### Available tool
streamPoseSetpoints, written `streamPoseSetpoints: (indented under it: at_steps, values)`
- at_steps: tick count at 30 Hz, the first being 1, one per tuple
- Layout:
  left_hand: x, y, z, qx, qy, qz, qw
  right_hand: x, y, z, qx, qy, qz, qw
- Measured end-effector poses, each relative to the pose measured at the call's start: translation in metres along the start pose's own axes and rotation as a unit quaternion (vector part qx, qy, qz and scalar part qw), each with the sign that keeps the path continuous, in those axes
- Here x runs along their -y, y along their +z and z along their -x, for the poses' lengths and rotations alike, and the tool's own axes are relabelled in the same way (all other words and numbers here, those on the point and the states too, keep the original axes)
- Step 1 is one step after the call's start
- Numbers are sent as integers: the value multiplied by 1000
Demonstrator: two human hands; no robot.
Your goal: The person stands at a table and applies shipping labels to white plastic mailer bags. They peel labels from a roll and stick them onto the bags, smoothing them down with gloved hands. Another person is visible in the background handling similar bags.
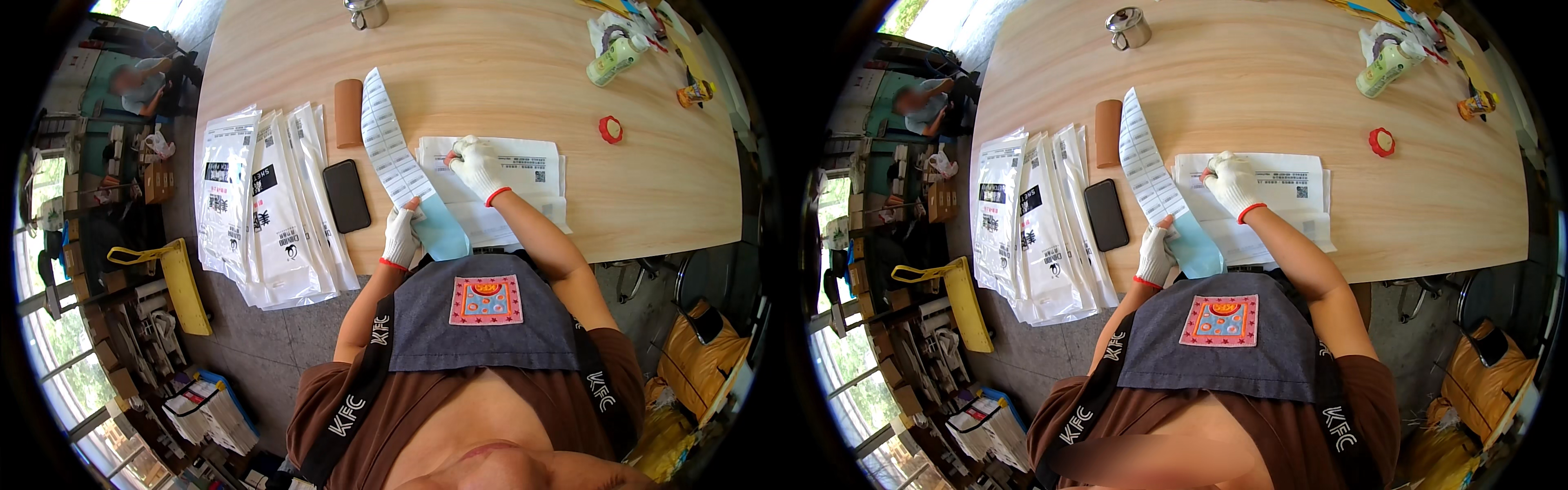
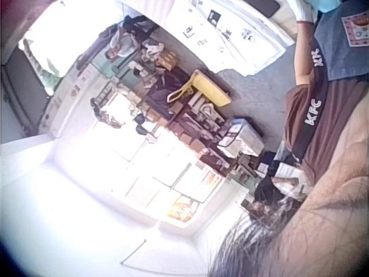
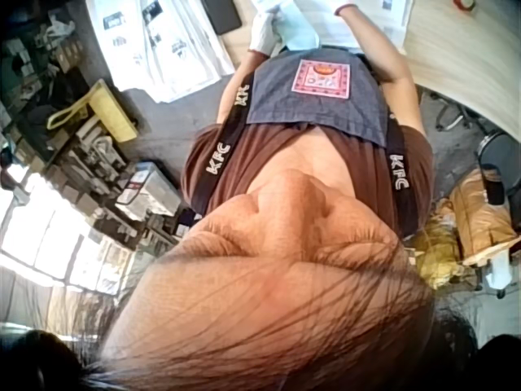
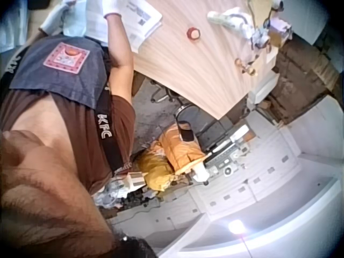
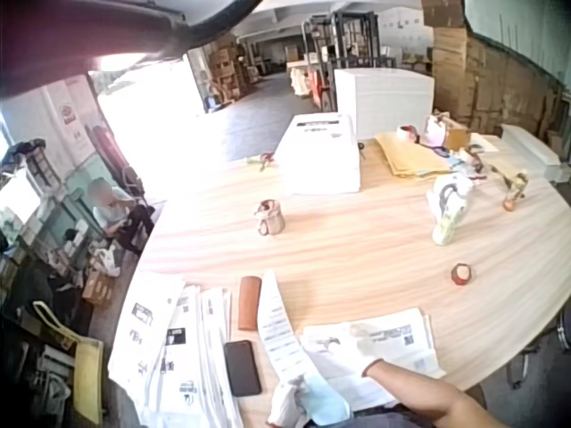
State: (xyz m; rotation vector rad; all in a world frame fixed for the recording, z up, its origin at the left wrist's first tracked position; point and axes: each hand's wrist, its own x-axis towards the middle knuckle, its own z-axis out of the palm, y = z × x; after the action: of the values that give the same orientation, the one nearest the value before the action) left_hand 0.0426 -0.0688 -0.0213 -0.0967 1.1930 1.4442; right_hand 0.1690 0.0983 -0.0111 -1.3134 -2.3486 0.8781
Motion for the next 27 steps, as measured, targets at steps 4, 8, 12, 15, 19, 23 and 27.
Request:
streamPoseSetpoints:
  at_steps: [4, 8, 12, 15, 19, 23, 27]
  values:
    - [-1, 0, 2, 1, 3, 2, 1000, 6, -2, 3, -18, -17, 18, 1000]
    - [-4, 6, 6, 1, 5, 18, 1000, 17, -2, 4, -1, 27, 68, 997]
    - [-8, 13, 12, 6, 9, 25, 1000, 9, 4, 4, -30, 36, 86, 995]
    - [-8, 11, 13, 4, 2, 9, 1000, -3, 1, -3, -35, 47, 38, 998]
    - [0, -3, 1, 19, 10, -2, 1000, -14, -22, -14, -89, -48, 217, 971]
    - [-8, 8, 11, 25, 8, 8, 1000, -18, -42, -22, -26, -68, 180, 981]
    - [-4, 0, 3, 42, 8, -5, 999, -32, -40, -26, -41, -162, 171, 971]
